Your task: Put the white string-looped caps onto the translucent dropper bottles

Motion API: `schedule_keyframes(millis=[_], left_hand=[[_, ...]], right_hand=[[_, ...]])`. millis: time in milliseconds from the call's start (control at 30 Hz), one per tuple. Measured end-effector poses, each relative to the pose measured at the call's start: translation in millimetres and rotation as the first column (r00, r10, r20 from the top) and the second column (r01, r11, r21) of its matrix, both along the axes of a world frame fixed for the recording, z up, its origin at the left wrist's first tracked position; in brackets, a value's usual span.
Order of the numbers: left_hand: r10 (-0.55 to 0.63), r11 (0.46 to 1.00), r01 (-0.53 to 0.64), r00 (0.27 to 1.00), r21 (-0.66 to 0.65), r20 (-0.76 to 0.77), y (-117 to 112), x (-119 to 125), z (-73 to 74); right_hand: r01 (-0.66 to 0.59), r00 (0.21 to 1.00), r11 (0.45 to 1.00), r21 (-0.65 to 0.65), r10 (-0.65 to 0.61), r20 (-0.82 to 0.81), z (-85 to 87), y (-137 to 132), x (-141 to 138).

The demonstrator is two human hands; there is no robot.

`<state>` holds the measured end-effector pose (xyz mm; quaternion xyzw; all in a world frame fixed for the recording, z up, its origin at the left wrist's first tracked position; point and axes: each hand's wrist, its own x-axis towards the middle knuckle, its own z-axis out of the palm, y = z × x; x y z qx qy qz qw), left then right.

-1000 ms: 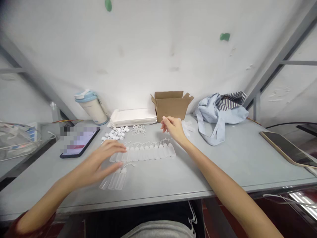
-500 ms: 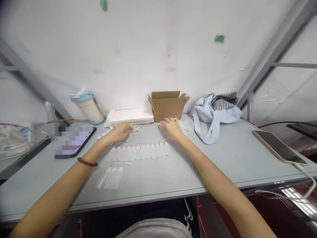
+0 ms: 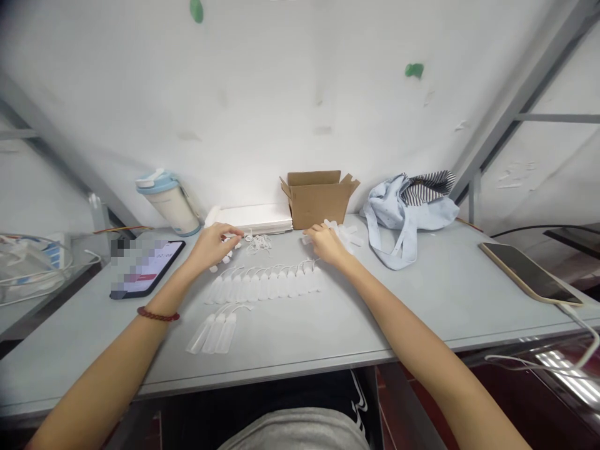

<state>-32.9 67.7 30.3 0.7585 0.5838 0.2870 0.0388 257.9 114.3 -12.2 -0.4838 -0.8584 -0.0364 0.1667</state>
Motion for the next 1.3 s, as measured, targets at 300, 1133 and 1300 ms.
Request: schedule_keyframes(millis=[300,1133,1300], left_hand=[[0.039,0.999,-0.046,0.931,0.011,0.363,-1.6,2.0,2.9],[0.107,0.822,0.485,0.383,-0.299,0.917,-28.4,33.4,8.1],[0.085,0.797,0.518,0.413,-0.311,0.907,-28.4,33.7,5.1]], right_hand=[[-0.139,0.984,0.989,-0.05,0.133,-0.115,-6.2,7.1,1.9],[-0.594,0.241,0.727,-0.345,-0.249,-0.938,37.6,-59.3,-42.3],[-0.634,0.244,0.689,-0.35,-0.251,-0.937,37.1,-61.4,-42.0]])
